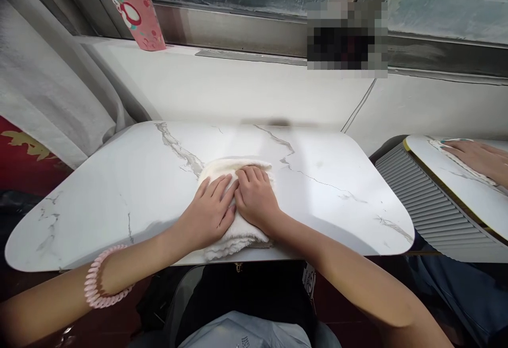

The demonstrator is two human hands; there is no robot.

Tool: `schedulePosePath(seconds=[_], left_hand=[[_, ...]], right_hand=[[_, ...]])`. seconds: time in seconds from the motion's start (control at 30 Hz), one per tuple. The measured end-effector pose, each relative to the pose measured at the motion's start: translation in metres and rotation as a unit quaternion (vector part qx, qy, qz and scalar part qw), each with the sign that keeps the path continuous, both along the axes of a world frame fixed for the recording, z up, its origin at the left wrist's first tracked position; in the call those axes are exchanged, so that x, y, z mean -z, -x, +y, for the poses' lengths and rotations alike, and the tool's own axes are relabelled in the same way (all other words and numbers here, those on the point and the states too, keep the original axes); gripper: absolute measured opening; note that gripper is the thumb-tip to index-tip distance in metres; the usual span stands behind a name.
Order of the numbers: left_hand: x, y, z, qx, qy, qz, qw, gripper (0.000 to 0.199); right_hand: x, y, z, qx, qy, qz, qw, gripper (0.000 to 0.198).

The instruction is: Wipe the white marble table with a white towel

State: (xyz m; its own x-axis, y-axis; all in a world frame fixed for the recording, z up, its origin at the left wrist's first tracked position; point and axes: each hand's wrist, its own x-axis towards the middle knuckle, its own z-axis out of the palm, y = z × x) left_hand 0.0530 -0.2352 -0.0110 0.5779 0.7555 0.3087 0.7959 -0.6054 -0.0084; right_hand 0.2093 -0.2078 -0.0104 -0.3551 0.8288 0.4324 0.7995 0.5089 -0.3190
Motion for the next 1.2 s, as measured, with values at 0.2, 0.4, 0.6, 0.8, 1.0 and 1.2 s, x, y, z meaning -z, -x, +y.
schedulePosePath(seconds=[0.2,0.4,0.6,0.8,1.0,1.2], left_hand=[[-0.003,0.026,0.007,0.003,0.027,0.01,1.0,0.054],[-0.004,0.037,0.026,0.003,0.033,0.01,0.999,0.053],[-0.006,0.04,0.062,0.007,0.061,0.035,0.998,0.054],[-0.01,0.052,0.115,0.017,0.127,0.072,0.989,0.056],[-0.011,0.062,0.168,0.013,0.17,0.051,0.984,0.056],[-0.001,0.073,0.205,0.023,0.13,-0.008,0.991,0.049]], right_hand=[[-0.002,0.021,0.01,-0.014,0.033,0.002,0.999,0.032],[-0.002,0.032,0.026,-0.01,0.045,0.012,0.999,0.032],[0.0,0.037,0.057,0.004,0.035,0.017,0.999,0.03],[0.002,0.047,0.099,0.038,0.027,0.027,0.999,0.025],[0.002,0.061,0.144,0.074,0.03,0.035,0.996,0.022],[0.004,0.07,0.18,0.085,0.025,0.042,0.995,0.02]])
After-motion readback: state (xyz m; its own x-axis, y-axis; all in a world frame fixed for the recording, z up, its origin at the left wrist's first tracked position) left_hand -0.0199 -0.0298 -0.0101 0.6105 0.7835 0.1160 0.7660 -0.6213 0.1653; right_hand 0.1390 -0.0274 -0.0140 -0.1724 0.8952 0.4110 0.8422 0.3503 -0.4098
